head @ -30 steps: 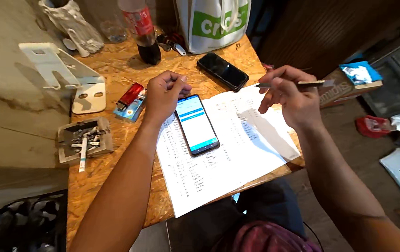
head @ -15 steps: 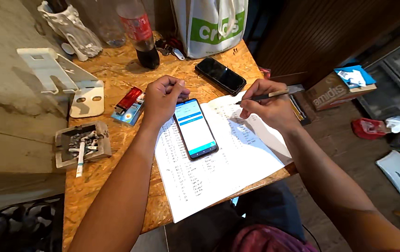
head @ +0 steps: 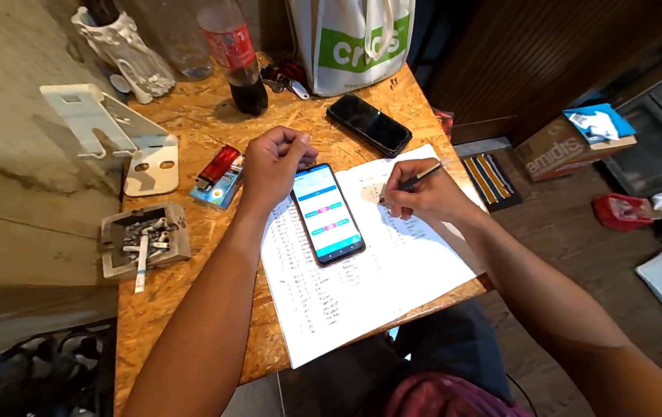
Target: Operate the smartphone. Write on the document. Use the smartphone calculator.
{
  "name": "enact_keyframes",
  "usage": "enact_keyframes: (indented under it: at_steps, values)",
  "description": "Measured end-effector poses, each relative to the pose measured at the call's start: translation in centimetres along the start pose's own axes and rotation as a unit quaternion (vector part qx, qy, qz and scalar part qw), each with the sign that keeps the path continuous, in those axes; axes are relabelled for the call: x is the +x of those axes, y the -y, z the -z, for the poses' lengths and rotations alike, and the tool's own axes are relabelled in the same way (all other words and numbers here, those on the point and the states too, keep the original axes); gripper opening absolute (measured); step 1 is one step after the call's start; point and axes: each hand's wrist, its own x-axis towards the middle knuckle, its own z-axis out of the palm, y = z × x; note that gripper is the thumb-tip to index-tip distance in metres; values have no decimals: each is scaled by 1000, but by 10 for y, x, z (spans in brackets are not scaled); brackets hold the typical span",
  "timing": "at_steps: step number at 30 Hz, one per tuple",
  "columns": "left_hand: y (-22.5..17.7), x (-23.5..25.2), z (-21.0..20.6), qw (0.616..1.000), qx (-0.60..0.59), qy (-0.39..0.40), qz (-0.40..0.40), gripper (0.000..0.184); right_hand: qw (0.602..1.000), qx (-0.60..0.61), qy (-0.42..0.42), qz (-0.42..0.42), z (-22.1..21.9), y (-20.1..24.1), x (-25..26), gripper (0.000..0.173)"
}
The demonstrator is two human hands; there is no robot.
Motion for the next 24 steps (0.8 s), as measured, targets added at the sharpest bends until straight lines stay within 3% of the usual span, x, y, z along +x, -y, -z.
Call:
enact_keyframes:
  at_steps: [20,24]
  values:
    - [4,0,3,1000,-17,3,-3,20,999,-18,-27,35,-6,1,-7,2]
    - [4,2,2,1000,-27,1,-1,18,998,-7,7,64,-23,24,-10,29]
